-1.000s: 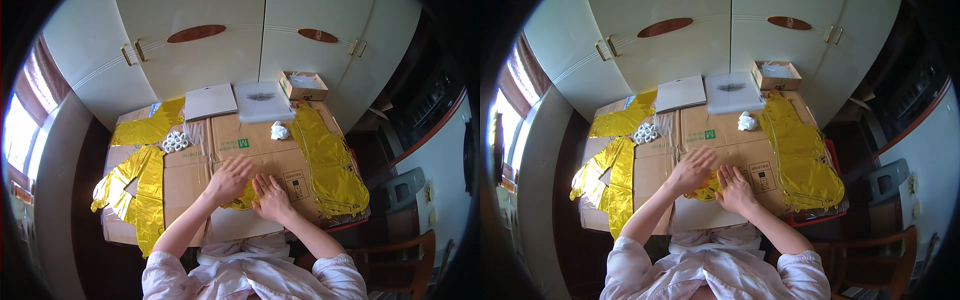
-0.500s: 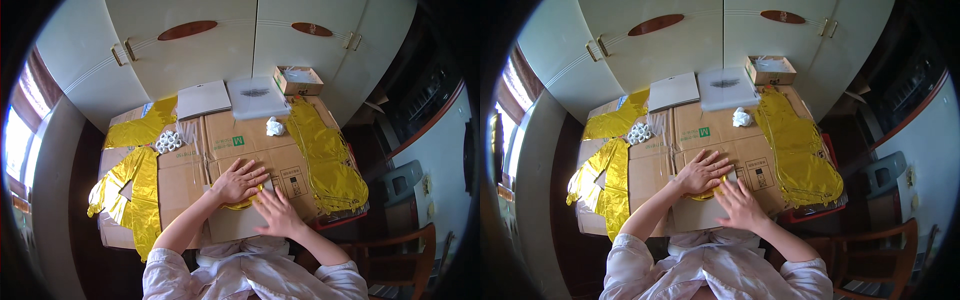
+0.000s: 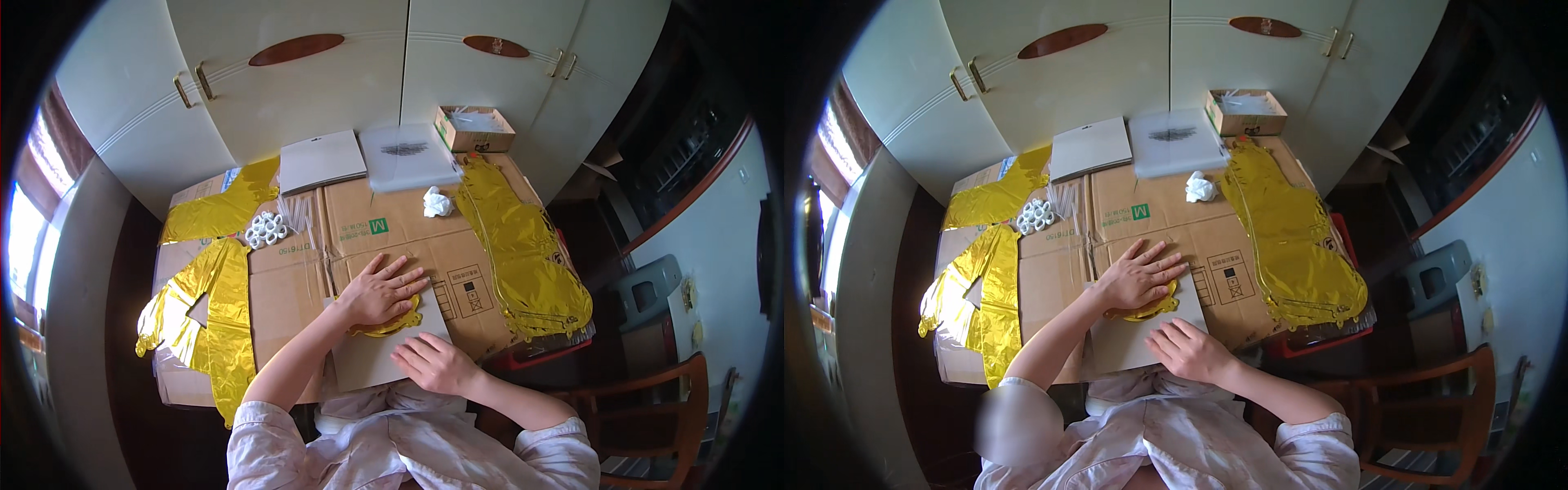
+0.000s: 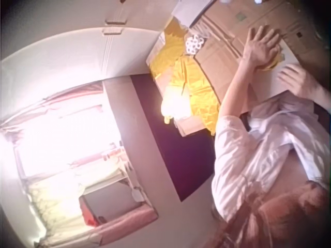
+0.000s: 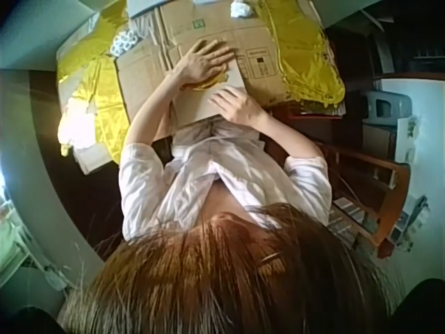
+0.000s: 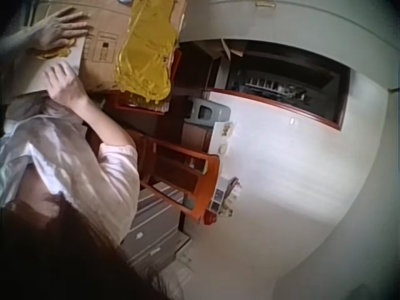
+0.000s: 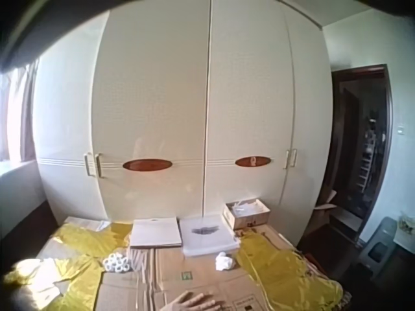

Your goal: Folding star-shaped foil balloons and placing them into individual plastic packaging.

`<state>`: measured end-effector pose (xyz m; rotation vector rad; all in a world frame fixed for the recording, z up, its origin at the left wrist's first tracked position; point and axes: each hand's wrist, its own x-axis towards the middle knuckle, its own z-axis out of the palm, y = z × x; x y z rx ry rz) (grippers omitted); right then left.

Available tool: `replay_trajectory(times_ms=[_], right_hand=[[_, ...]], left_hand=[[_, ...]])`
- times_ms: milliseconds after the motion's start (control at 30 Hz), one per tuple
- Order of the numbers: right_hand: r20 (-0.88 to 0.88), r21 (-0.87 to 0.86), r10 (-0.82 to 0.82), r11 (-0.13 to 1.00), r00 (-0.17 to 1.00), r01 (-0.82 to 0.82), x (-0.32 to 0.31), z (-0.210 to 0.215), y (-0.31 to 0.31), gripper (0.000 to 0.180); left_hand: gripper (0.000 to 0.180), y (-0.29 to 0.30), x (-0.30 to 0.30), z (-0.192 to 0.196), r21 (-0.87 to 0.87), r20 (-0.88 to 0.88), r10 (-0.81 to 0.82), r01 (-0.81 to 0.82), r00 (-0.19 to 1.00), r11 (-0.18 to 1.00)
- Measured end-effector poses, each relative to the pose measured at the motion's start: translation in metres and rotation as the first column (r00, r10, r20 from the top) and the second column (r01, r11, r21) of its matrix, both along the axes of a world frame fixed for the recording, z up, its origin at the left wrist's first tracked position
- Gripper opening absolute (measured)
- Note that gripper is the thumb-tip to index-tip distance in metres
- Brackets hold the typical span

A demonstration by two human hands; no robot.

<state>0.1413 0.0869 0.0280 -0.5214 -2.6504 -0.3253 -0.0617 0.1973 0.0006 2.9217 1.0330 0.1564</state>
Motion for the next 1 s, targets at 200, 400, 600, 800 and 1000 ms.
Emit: replay_trajectory(times_ms=[200, 400, 600, 800, 1000], right_hand=[[-0.012, 0.01, -0.042, 0.999, 0.999, 0.042, 0.012, 0.019, -0.012, 0.026], [-0.017, 0.091, -0.051, 0.994, 0.999, 0.053, 0.101, 0.063, -0.044, 0.017], [-0.126, 0.103, -0.534, 0.831, 0.836, 0.547, 0.18, 0.033, -0.013, 0.018], [0.043, -0.08, -0.597, 0.798, 0.801, 0.598, 0.195, -0.019, 0.024, 0.031], [0.083, -0.251, -0.534, 0.806, 0.841, 0.536, 0.146, 0.002, 0.013, 0.056]], left_hand=[[0.056, 0.001, -0.003, 0.001, -0.055, 0.016, -0.001, 0.002, 1.0, 0.998], [0.056, 0.0, -0.003, -0.003, -0.045, 0.033, -0.014, 0.015, 0.999, 0.999], [0.053, 0.001, -0.002, -0.003, -0.02, -0.011, -0.003, 0.002, 1.0, 1.0], [0.052, -0.002, 0.001, -0.001, 0.001, -0.011, 0.008, -0.008, 1.0, 1.0], [0.052, -0.004, 0.001, 0.005, 0.029, -0.03, 0.018, -0.017, 0.999, 0.999]])
